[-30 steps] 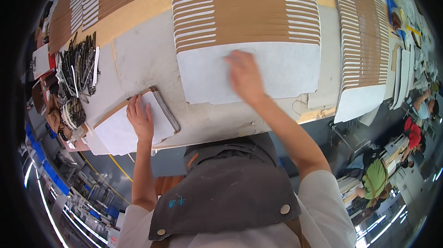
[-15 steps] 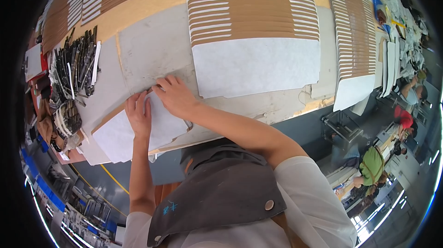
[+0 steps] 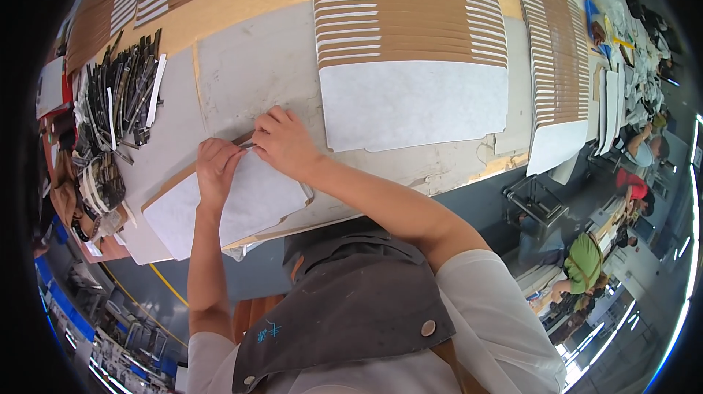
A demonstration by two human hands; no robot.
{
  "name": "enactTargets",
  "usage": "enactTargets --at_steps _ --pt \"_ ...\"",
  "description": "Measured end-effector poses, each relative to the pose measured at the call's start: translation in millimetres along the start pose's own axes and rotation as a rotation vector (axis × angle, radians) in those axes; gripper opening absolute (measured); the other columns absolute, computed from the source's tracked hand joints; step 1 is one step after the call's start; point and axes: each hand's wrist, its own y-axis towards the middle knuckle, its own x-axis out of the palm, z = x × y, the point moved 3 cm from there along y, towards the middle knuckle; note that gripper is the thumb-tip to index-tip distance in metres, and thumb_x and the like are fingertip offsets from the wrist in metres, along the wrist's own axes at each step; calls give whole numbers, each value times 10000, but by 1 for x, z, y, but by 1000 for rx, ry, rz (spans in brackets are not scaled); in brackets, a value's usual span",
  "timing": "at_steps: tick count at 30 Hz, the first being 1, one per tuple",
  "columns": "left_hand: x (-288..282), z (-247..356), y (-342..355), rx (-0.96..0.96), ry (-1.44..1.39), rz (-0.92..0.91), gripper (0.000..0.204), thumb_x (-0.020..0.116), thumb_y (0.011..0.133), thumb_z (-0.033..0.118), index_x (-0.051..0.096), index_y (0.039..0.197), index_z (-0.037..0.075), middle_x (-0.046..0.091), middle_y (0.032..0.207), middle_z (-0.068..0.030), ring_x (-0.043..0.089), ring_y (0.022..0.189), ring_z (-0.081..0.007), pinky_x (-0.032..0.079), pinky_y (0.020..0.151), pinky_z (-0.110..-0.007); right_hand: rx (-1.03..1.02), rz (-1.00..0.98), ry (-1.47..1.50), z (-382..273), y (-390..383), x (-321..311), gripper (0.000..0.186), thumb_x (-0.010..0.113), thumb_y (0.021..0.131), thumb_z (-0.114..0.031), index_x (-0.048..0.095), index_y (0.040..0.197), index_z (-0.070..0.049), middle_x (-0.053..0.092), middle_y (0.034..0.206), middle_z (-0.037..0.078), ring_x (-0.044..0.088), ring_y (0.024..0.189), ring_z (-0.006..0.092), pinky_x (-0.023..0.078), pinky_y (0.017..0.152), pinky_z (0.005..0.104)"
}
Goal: Applying white paper linings to leather strips on a workbench.
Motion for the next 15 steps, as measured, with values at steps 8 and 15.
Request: enactTargets --at_steps 8,15 --pt "1 12 -13 137 263 165 155 700 642 60 616 772 57 558 770 -37 530 745 -221 393 691 -350 66 -6 62 -2 -3 -1 176 682 675 -98 611 832 -65 507 917 52 458 894 246 413 768 365" --pt "-1 13 -17 124 193 201 159 706 665 71 606 788 55 574 776 -42 538 742 -213 391 751 -356 -64 61 -5 -15 -5 -11 199 684 652 -79 650 847 -104 521 975 38 460 925 241 416 779 354"
